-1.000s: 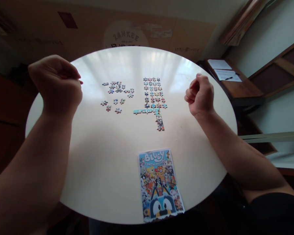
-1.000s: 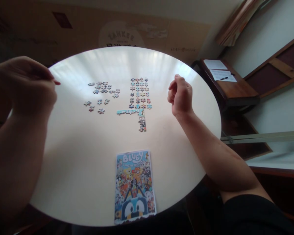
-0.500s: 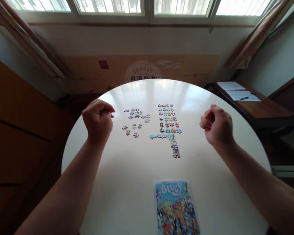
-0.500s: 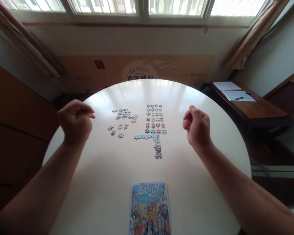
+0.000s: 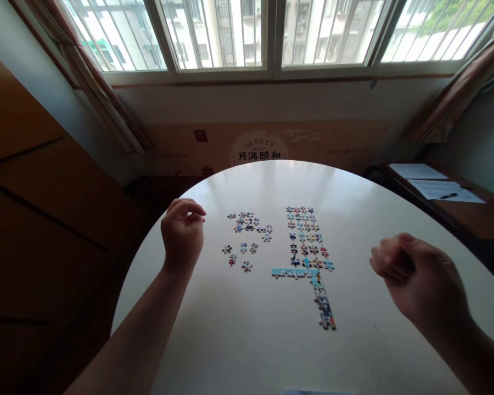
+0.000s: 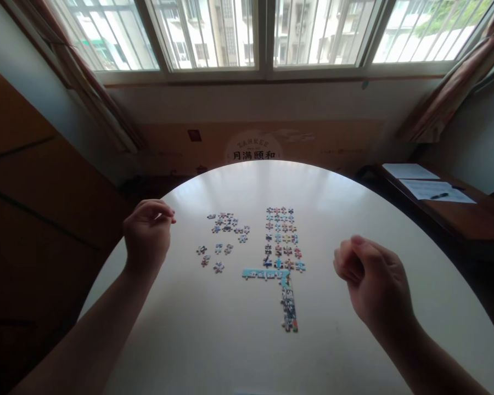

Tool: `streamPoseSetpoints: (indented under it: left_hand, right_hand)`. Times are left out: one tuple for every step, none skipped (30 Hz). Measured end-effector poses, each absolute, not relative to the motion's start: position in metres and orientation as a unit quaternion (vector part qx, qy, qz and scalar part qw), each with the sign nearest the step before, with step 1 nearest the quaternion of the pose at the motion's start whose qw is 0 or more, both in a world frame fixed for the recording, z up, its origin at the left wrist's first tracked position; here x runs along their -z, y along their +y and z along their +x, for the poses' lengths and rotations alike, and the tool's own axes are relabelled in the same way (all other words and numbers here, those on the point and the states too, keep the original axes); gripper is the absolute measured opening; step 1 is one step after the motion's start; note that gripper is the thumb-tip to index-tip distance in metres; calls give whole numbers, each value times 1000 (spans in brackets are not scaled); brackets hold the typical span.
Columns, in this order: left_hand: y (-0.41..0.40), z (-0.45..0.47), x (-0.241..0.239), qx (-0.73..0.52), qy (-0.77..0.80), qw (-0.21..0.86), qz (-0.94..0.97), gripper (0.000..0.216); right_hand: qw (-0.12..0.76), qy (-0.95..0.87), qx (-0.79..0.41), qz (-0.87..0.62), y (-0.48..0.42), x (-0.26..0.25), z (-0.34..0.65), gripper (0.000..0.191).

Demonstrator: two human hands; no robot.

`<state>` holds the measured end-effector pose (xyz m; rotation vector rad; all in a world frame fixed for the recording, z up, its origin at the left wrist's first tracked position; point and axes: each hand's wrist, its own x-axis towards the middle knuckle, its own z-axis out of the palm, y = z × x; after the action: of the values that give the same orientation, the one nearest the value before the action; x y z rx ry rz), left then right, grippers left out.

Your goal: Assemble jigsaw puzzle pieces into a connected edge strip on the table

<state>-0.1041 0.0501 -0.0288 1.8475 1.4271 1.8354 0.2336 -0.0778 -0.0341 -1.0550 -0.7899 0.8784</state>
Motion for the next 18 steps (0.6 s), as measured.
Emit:
streamPoseSetpoints:
  left_hand:
    - [52,-106,30,-614,484,84,617,16]
    - [52,-106,31,-613,488,80,616,15]
    - [53,-107,31,-610,491,78,617,15]
    - [53,-107,32,-608,491,80,618,15]
    - [53,-107,33,-607,490,86,620,15]
    - [53,-106,34,-606,488,94,621,15]
    - [54,-106,35,-607,485,104,621,15]
    - [55,-105,37,-607,482,113,622,15]
    - [56,-105,39,-607,479,121,622,15]
    - [57,-105,41,-606,478,127,623,15]
    - [57,-106,42,-605,478,130,624,14]
    - [58,-106,43,-603,479,131,624,14]
    - [58,-106,44,-602,479,129,625,13]
    - [58,-107,44,-602,479,127,626,13]
    - [58,-107,44,-603,478,123,627,12]
    - [58,-108,44,-605,477,120,627,12]
    - [58,-108,44,-606,477,118,626,11]
    - [58,-108,43,-608,478,117,623,11]
  right_hand:
    - [700,-350,-395,-481,-78,32,233,46]
    - [696,-346,-395,-490,-79,31,233,46]
    - [689,-342,-398,-500,-80,30,233,46]
    - [683,-336,-401,-510,-80,29,233,46]
    - [677,-329,-404,-520,-81,29,233,46]
    - [674,-319,-407,-528,-81,29,233,45]
    - [673,-307,-407,-535,-81,30,233,45]
    - [676,-295,-405,-540,-81,30,233,45]
    - [679,-282,-405,-543,-81,31,233,45]
    - [683,-269,-405,-546,-80,31,232,46]
    - [684,-256,-407,-549,-79,31,232,47]
    - [684,-242,-411,-552,-78,31,232,48]
    - [683,-227,-415,-556,-77,31,232,49]
    - [682,-213,-420,-560,-76,31,232,48]
    - [680,-199,-426,-563,-76,31,233,48]
    - [679,-188,-431,-564,-75,32,235,48]
    - [680,-177,-435,-563,-75,32,236,48]
    - [683,-169,-437,-561,-75,33,238,49]
